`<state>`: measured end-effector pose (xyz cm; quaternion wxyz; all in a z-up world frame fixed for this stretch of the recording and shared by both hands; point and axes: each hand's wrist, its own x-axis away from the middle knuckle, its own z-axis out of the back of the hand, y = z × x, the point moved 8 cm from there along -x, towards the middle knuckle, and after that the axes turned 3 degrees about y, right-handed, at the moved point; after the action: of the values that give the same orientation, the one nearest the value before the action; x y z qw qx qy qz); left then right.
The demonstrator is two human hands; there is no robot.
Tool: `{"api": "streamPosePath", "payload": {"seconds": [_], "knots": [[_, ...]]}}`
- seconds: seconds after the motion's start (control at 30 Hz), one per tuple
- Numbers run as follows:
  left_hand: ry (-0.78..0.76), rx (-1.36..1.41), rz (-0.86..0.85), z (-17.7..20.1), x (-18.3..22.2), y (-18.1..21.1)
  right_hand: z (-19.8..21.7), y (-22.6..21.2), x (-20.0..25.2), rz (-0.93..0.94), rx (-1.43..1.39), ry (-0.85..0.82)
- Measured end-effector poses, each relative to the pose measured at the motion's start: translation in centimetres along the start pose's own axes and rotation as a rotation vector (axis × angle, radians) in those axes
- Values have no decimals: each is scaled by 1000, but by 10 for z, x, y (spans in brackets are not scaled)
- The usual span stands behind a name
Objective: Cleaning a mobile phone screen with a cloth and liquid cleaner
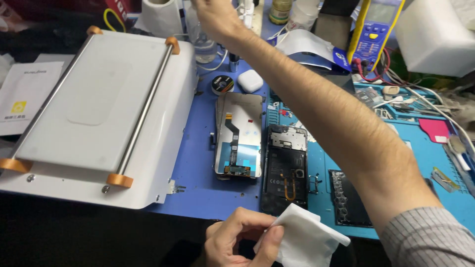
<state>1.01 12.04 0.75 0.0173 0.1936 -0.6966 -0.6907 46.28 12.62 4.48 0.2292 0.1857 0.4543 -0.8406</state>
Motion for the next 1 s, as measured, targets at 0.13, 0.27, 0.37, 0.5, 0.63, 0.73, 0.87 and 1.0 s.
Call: {"api": "streamPosePath", "payload": {"seconds": [0.13, 0.27, 0.37, 0.5, 0.63, 0.73, 0.87, 1.0], "knots": [[91, -147, 74, 3, 7, -6, 5, -19, 7, -35, -30, -39], [108, -274, 131, 1, 9, -2, 104, -85, 77, 163, -21, 64], [97, -281, 188, -12, 10, -7, 191, -165, 178, 323, -277, -150], [99, -91, -4, -50, 10, 12, 263, -170, 289, -141, -197, -451], [-136, 111, -72, -106, 15, 23, 301, -145, 371, -290, -156, -415], [-286, 168, -138, -140, 24, 31, 329, -116, 414, -288, -21, -178], [-323, 69, -46, -158, 32, 18, 350, -106, 442, -277, -25, 8], [-544, 165, -322, -172, 42, 37, 353, -98, 466, -304, -193, 51]]}}
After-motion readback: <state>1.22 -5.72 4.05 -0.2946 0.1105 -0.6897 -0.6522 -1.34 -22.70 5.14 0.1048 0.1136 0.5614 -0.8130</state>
